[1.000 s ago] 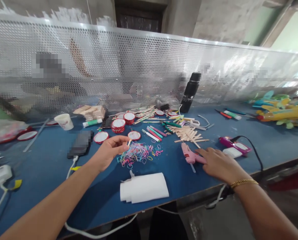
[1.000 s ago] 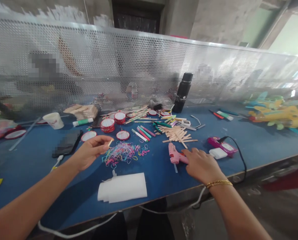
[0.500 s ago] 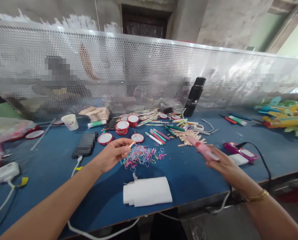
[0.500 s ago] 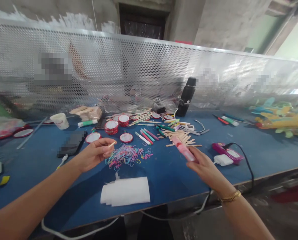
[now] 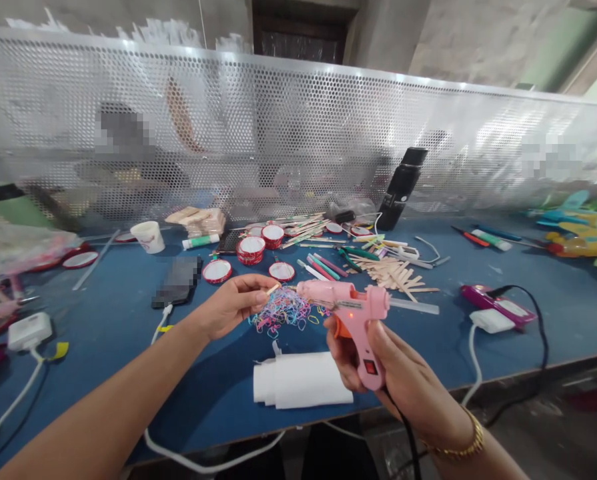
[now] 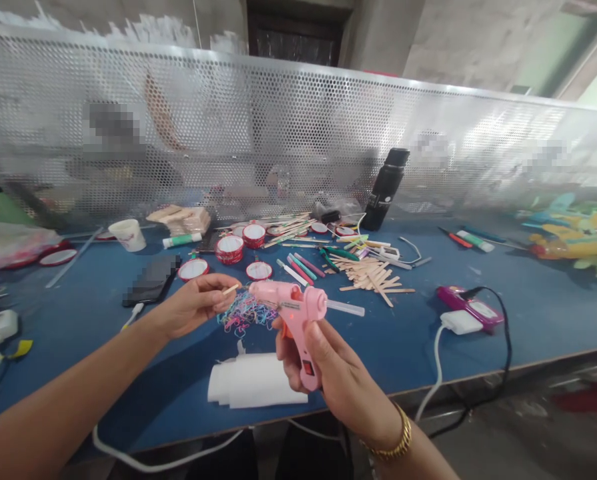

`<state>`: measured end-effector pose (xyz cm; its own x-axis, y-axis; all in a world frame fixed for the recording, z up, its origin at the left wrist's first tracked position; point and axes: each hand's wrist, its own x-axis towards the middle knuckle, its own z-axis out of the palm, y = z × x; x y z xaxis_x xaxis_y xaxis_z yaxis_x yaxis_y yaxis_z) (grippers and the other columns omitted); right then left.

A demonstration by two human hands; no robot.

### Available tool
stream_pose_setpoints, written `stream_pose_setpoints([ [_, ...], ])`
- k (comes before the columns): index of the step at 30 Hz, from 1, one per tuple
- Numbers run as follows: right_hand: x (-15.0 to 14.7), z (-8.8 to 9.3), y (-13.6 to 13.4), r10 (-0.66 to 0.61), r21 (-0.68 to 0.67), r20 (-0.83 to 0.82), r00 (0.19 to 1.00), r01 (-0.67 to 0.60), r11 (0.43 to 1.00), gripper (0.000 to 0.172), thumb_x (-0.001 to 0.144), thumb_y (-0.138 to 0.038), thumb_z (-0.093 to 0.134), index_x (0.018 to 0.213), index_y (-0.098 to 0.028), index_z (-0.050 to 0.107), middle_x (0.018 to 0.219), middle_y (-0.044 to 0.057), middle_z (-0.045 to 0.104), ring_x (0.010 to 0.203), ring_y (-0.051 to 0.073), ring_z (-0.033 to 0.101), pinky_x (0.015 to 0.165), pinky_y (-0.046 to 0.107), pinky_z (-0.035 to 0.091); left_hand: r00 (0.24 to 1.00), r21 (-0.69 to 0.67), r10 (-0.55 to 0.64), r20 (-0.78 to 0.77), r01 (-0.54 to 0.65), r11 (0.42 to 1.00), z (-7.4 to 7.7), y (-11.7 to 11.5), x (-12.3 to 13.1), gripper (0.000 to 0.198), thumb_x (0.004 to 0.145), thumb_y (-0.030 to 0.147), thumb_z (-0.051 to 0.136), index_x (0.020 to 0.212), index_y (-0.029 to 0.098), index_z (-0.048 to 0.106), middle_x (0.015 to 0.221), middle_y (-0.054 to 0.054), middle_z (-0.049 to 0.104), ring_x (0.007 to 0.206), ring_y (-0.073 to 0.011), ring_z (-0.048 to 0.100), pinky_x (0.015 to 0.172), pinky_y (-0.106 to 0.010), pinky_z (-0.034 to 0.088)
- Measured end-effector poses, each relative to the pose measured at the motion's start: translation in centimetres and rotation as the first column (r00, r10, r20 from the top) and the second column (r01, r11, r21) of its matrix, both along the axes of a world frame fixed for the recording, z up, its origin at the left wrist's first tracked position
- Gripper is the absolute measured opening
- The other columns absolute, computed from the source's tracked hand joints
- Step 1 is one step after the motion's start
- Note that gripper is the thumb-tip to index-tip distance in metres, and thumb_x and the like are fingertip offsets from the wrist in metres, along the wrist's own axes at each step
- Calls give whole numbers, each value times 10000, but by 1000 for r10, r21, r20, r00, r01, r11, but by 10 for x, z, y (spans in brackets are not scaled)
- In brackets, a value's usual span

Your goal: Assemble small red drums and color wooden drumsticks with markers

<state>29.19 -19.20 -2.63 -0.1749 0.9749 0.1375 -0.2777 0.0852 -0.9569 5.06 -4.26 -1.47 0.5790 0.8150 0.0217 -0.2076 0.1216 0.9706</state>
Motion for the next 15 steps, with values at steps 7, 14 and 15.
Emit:
stream_pose_setpoints([
  [7,-8,0,0,12,-34,1,1000,-12,999,458,997,-575,385,1080,-186,614,863,67,627,618,116,509,570,262,372,1000,-15,-5,-30,5,1000,-1,0,-1,349,564,339,910,866,219,783,687,14,603,590,-74,461,552,-222,371],
  [14,-12,0,2,-9,-30,5,1000,9,1000,454,978,-592,416,1015,-184,612,772,45,595,588,122,493,554,267,371,998,19,-9,-59,10,1000,-1,0,-2,317,592,343,883,865,218,780,688,9,611,577,-80,453,537,-232,370],
  [15,-12,1,2,-8,-29,5,1000,8,1000,454,977,-593,417,1015,-184,609,769,43,592,587,121,489,552,267,368,998,20,-12,-60,13,1000,-1,0,-2,314,595,340,881,867,218,781,686,10,609,575,-79,451,539,-232,369],
])
